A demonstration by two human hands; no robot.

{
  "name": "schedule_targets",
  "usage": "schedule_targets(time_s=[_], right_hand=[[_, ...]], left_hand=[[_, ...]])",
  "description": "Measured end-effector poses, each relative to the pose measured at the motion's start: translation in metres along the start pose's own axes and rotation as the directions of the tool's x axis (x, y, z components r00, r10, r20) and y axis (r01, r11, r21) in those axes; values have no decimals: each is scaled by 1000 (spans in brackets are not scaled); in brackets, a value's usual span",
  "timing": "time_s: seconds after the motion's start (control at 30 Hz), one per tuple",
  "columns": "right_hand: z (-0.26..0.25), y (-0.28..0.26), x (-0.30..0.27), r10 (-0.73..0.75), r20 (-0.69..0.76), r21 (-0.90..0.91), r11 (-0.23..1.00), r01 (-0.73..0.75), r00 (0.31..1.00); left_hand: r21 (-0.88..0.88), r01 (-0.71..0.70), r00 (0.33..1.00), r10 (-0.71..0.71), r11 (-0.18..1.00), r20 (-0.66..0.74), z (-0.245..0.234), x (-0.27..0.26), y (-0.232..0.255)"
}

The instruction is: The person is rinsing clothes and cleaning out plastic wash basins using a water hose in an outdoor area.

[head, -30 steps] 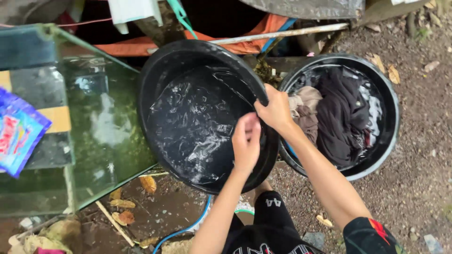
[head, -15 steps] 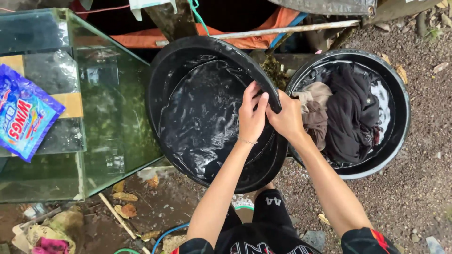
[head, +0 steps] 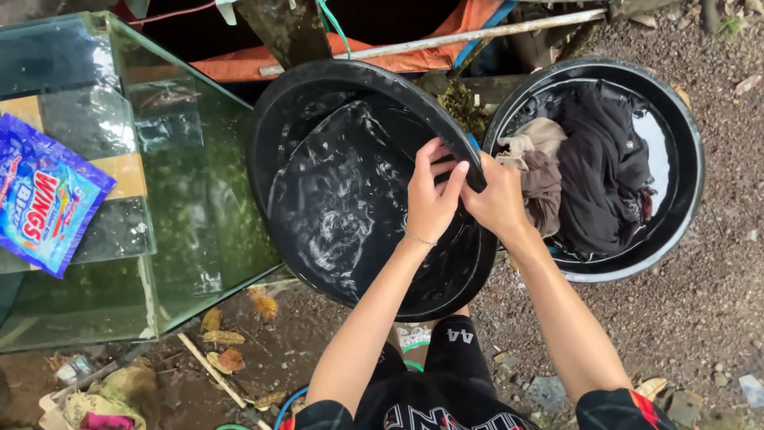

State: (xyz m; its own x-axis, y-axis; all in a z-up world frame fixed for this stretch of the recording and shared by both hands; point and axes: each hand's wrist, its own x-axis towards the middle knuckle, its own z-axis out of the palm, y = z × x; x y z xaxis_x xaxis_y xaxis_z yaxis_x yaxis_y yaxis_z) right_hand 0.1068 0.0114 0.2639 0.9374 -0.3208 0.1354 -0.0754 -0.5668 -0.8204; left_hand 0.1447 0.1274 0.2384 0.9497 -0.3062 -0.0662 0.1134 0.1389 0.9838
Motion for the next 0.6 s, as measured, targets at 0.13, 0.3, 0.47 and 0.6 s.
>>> schedule_targets(time_s=[0.13, 0.3, 0.47, 0.6], right_hand=[[-2, 0, -7, -81, -30, -19, 997, 81, 996], [-6, 1, -12, 16, 24, -17, 1000, -15, 1000], [-7, 4, -18, 9, 1, -21, 1000, -8, 1000], [-7, 4, -21, -22, -14, -29, 999, 22, 1000]], left_hand=[[28, -47, 999, 47, 998, 23, -6, -4, 5], [424, -232, 971, 237, 875, 42, -22, -1, 34], [554, -404, 899, 427, 728, 95, -33, 4, 47], [604, -573, 797, 548, 554, 253, -40, 8, 58]])
